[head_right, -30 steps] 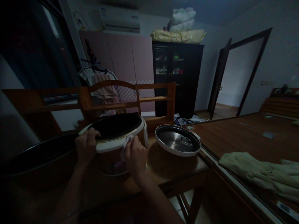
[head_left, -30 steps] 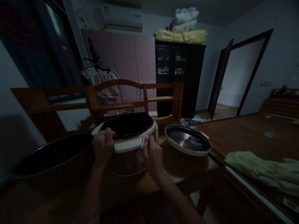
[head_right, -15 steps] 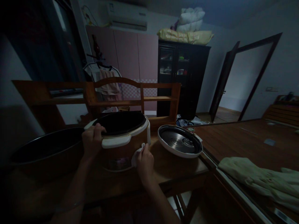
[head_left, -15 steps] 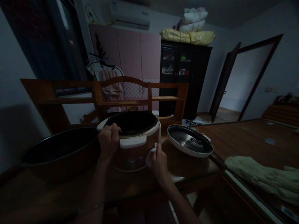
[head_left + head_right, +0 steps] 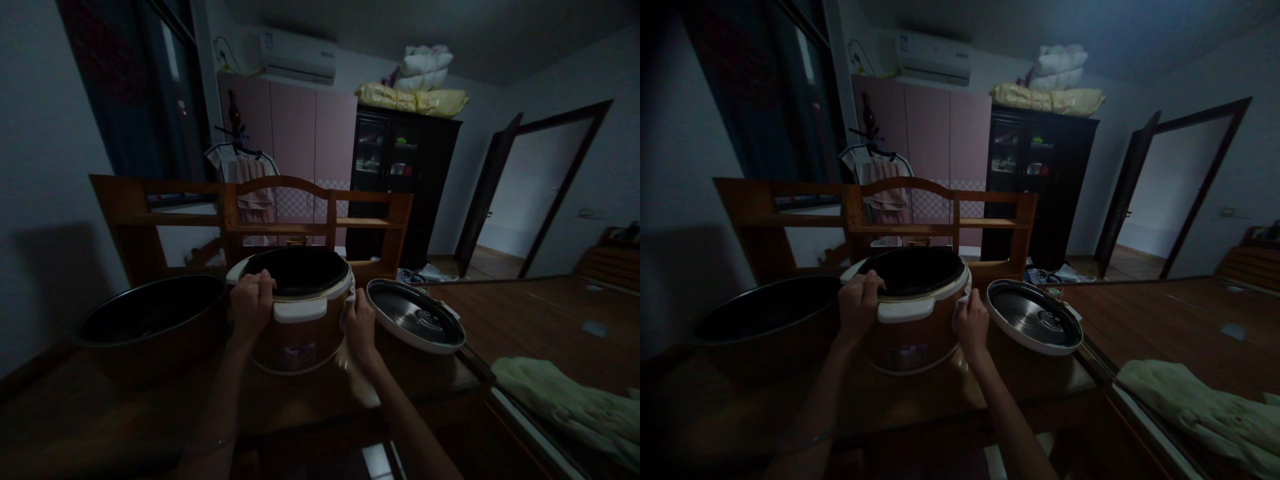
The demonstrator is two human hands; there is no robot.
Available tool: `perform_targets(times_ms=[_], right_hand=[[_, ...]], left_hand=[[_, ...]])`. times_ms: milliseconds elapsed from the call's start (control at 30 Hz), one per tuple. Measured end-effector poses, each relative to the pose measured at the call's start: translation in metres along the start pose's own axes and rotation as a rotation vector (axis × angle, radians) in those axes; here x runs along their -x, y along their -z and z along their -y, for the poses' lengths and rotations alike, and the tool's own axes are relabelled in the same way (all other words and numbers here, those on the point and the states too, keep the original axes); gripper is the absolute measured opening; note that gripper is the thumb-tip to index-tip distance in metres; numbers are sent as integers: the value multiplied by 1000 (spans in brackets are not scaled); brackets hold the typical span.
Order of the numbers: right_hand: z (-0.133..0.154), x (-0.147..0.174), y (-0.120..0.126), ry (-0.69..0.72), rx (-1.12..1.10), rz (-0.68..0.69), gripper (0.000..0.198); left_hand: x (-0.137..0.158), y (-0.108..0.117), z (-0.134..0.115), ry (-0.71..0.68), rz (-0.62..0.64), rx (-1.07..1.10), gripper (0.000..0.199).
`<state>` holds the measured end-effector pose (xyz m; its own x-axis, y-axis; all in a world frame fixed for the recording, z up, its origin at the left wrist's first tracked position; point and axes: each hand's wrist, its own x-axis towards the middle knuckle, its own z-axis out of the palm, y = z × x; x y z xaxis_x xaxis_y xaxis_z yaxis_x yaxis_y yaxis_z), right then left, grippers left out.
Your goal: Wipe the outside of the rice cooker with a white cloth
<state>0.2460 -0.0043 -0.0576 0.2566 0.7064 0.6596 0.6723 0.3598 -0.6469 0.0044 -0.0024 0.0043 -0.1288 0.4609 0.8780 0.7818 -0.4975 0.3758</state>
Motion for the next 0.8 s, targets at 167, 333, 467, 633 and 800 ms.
perform_targets(times_ms=[167, 333, 467, 633, 800], right_hand=[[-17, 35, -4, -8, -38, 76, 26], [-6, 32, 3, 33, -69, 71, 21], [7, 9, 7, 58, -88, 34, 20], [-11, 12, -4, -3, -100, 45, 25], [-24, 61, -9, -58, -132, 132, 27]], left_hand=[[0, 1, -1, -29, -3, 10, 45], [0, 1, -2, -57, -8, 28, 45], [0, 2, -3, -44, -3, 25, 45], [0, 2, -3, -45, -3, 9, 46], [0, 2, -3, -55, -12, 24, 45]])
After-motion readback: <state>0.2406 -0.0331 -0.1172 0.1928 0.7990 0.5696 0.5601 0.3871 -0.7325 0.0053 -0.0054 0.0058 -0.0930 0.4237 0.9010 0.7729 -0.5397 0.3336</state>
